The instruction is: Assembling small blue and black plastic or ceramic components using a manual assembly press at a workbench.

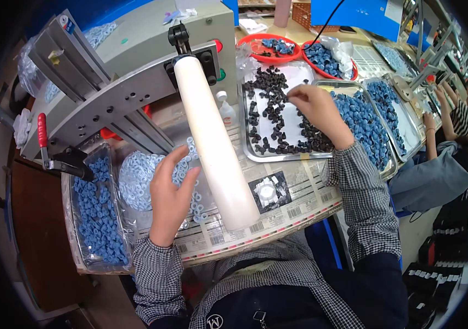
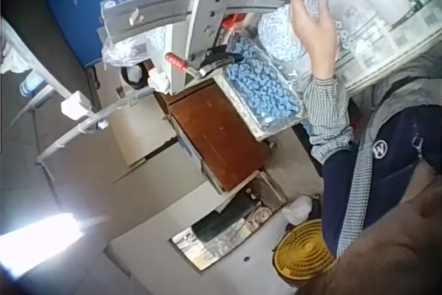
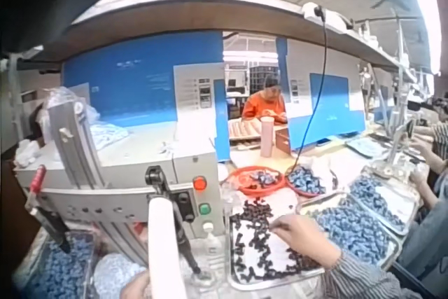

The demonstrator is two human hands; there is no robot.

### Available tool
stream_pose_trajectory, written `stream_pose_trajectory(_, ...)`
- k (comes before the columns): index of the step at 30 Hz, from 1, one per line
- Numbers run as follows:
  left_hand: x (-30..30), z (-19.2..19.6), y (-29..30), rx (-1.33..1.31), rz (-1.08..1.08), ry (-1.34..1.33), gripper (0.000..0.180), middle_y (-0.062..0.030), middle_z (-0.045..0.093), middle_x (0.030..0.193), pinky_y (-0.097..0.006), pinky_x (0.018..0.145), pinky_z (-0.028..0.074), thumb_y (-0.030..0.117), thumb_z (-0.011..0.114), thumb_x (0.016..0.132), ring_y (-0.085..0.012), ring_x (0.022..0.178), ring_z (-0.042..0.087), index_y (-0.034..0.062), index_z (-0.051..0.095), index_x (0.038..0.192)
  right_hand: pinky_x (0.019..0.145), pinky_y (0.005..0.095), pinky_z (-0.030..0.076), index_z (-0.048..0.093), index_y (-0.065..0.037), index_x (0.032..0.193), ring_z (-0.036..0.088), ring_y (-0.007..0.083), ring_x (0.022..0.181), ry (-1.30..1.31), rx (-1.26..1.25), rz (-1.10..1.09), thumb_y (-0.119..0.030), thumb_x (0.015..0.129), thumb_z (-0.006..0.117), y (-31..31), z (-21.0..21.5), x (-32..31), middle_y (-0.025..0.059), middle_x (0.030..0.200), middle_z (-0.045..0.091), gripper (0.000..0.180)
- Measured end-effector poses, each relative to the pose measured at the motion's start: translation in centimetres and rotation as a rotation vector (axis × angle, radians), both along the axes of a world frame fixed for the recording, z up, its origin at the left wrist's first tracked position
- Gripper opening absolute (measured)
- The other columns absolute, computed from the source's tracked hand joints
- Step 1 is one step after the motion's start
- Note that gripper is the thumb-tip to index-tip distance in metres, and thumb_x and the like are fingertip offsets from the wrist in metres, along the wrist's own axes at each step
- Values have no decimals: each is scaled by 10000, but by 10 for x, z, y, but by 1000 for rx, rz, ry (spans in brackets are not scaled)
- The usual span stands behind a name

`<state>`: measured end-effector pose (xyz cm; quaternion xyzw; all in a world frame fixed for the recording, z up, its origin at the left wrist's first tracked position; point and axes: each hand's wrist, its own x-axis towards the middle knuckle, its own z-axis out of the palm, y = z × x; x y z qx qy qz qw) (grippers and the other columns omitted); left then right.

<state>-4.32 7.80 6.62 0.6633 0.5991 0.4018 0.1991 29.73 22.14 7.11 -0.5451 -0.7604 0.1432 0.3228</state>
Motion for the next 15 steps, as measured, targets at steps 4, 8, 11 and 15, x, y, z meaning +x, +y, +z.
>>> stream_pose_trajectory(4,-13,-5,-12,-97,51,-207,356,-163,695,1194,-384,981,498,95,701,898,-276,1118,660,-15,649,1233,824,446,527,721,-29,961,666,381,908,-234,77,73,-79,831,684,28,-56,-1,171,937,706,145)
stream_pose_trajectory(8,-21,-4,-25,-80,88,-184,275,-136,725,1121,-344,894,514,83,691,908,-225,1037,680,-5,688,1168,795,449,531,699,-42,873,670,360,874,-398,77,120,-42,802,674,49,-76,-4,160,892,681,75)
stream_pose_trajectory(11,-28,-13,-29,-55,125,-204,217,-111,743,1020,-316,820,506,74,684,910,-189,957,680,9,712,1115,796,445,532,699,-42,884,670,361,874,-430,-22,135,-33,800,663,51,-67,-4,162,881,676,91)
stream_pose_trajectory(15,-24,-19,-24,-66,94,54,142,-119,719,928,-344,783,514,54,688,883,-258,848,659,6,724,1012,838,433,530,711,-35,931,662,366,919,-438,-52,122,-36,838,637,49,-68,1,191,986,666,119)
